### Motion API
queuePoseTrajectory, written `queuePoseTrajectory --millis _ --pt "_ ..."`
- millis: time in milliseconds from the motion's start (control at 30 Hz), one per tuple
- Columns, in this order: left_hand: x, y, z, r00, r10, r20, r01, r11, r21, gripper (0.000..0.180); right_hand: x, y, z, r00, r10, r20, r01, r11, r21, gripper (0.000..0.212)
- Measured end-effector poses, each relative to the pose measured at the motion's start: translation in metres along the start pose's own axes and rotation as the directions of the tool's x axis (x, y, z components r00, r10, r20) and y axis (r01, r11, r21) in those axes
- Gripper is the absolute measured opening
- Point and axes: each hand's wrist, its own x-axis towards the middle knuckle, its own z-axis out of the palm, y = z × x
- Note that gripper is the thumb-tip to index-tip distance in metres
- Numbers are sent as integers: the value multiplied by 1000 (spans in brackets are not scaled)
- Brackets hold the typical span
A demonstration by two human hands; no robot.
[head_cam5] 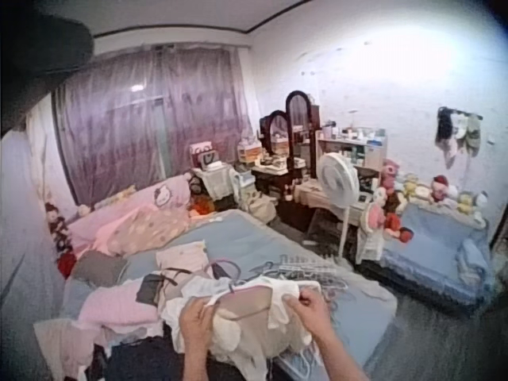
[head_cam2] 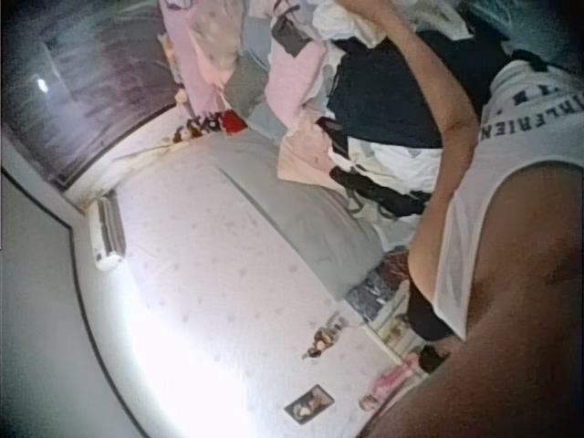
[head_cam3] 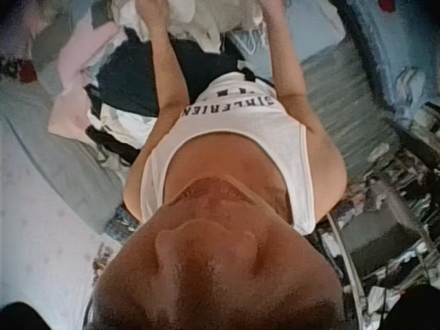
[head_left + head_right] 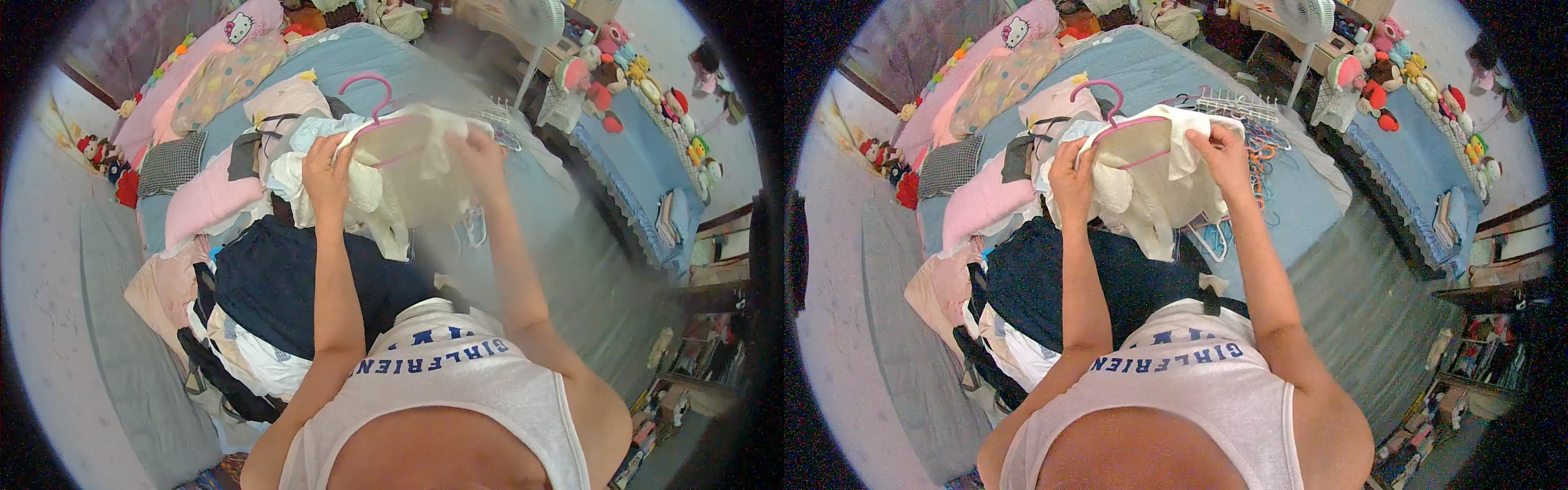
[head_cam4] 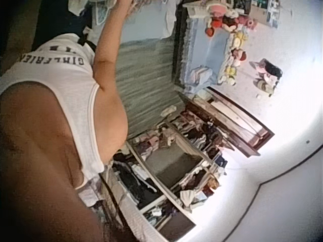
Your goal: The person takes various items of clothing from a pile on a bed, places them on plastic hangers, and hangs them inside a closet.
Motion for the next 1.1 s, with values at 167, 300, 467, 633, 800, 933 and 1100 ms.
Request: queuePoseTrajectory --millis 167,300,467,633,800,933,1100 --pt "-14 4 -20 996 -68 56 68 998 -9 15 -17 -16 -15 991 52 -125 14 877 481 17" --pt "-21 11 -29 996 -93 16 94 993 -71 14 -36 -25 -22 916 -292 -274 106 836 -538 24" --pt "-15 25 -50 977 -191 99 208 956 -208 14 -53 -55 -22 616 -763 193 585 281 -761 38" --pt "5 26 -60 1000 21 13 -18 982 -190 30 -62 -81 -39 847 -524 -86 367 695 -618 22" --pt "-2 -1 -38 985 -119 128 168 847 -505 56 -42 -112 -91 750 -640 -166 413 649 -639 25" --pt "-37 -3 5 708 -332 624 618 718 -319 61 -30 -101 -128 788 -561 -256 282 697 -659 24" --pt "-92 9 76 603 -310 735 778 434 -455 59 -42 -84 -170 859 -378 -345 44 726 -686 24"
